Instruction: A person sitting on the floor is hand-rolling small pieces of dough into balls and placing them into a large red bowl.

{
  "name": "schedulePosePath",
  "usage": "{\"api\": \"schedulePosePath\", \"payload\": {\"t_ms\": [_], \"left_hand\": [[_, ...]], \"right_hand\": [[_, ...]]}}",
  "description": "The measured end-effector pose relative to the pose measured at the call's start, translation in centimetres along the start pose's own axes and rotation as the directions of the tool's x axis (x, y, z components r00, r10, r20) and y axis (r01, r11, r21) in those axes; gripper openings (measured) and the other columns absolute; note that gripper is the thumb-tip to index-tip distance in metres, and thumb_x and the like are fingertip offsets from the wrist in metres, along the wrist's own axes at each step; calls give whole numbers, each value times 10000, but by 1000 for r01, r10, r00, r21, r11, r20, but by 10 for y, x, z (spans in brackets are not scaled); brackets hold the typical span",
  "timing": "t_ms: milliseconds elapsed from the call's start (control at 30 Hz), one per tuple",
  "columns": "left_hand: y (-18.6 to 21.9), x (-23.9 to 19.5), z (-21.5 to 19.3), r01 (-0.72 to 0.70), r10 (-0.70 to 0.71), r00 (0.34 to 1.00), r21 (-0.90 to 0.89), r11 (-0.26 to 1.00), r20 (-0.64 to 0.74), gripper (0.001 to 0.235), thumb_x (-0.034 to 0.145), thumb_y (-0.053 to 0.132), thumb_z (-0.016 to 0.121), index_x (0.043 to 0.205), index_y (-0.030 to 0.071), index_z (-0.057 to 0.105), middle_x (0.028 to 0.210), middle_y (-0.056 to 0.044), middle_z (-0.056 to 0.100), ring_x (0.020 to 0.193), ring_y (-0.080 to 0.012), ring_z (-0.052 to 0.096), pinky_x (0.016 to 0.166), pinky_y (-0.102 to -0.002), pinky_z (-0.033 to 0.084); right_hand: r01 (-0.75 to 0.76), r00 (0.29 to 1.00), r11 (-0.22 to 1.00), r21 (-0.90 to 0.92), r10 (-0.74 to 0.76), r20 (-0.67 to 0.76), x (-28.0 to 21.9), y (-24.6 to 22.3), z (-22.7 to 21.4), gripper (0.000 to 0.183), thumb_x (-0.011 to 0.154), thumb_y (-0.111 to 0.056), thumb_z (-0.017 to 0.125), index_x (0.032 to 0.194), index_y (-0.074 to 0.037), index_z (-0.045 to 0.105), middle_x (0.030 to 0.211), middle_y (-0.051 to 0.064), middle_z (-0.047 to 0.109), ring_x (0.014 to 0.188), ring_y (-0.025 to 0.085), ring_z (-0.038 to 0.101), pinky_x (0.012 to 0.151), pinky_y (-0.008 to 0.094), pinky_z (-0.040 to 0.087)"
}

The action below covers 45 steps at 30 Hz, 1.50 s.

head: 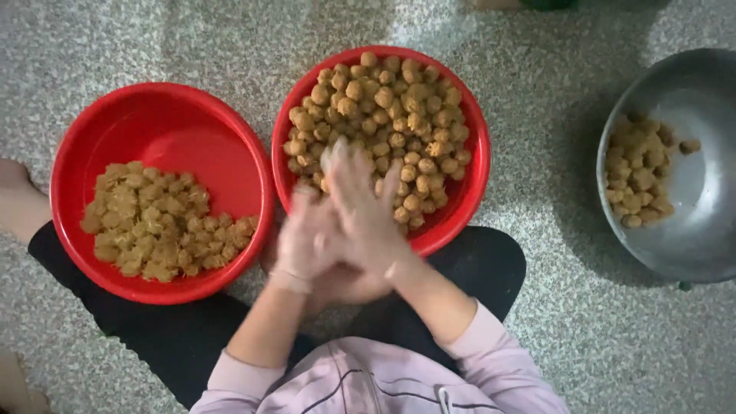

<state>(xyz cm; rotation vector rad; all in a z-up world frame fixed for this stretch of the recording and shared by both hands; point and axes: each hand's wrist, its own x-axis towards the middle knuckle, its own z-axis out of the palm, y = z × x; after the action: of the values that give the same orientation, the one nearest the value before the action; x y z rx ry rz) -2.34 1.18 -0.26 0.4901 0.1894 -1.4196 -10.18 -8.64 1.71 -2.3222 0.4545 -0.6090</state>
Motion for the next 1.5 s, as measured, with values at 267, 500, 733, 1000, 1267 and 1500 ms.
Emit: {"api": "schedulePosePath", "payload": {"t_ms": [267,500,733,1000,1267,1500], "left_hand": [[-41,2,-24,93,-74,983,-104,990,171,647,976,445,614,1499,84,494,1462,-151,565,1306,-311,541,1172,-500,376],[-69,16,-39,-904,940,228,-303,302,255,1359,695,731,749,1694,259,-42,1746,-34,43,1547,-337,217,1188,-767,144],[7,6,-98,259,-41,888,-424,868,459,347,1018,461,567,1193,174,654,1259,-47,686,958,-335,693,443,-269,450],[-38,14,23,48,-82,961,135,990,262,660,1067,391,511,1607,56,333,1634,-113,387,1443,-240,427,1144,-357,393],[98,-19,14,-394,696,689,910,125,202,367,1130,221,385,1401,-2,491,1221,-133,635,984,-178,632,849,-276,554],[184,-58,-45,478,448,825,847,-232,-344,433,858,138,704,1288,90,692,1103,-74,755,964,-216,717,845,-343,558]], "right_hand": [[-25,999,996,-85,21,-46,14,9,-4,1133,808,-954,83,1685,-240,143,1745,31,-6,1600,328,-50,1218,648,-189],[-2,1000,962,-275,7,19,-14,-11,-1,1030,881,-840,404,1665,-202,203,1727,147,94,1533,502,8,1128,810,28],[182,983,947,-265,-177,43,-33,-22,7,1000,916,-848,226,1672,-211,73,1744,95,47,1603,424,34,1147,820,-112],[-330,941,898,-290,288,-179,-26,84,-65,1197,789,-207,775,1697,-177,-4,1779,126,-55,1651,320,-130,1184,797,-199],[-397,809,916,-57,320,-494,-40,118,-93,473,1163,-297,273,1553,-53,385,1651,193,294,1576,352,199,1316,457,188],[-142,885,988,-52,104,-453,-30,119,-85,362,1166,-209,428,1451,10,476,1544,272,407,1483,431,336,1244,539,294]]}}
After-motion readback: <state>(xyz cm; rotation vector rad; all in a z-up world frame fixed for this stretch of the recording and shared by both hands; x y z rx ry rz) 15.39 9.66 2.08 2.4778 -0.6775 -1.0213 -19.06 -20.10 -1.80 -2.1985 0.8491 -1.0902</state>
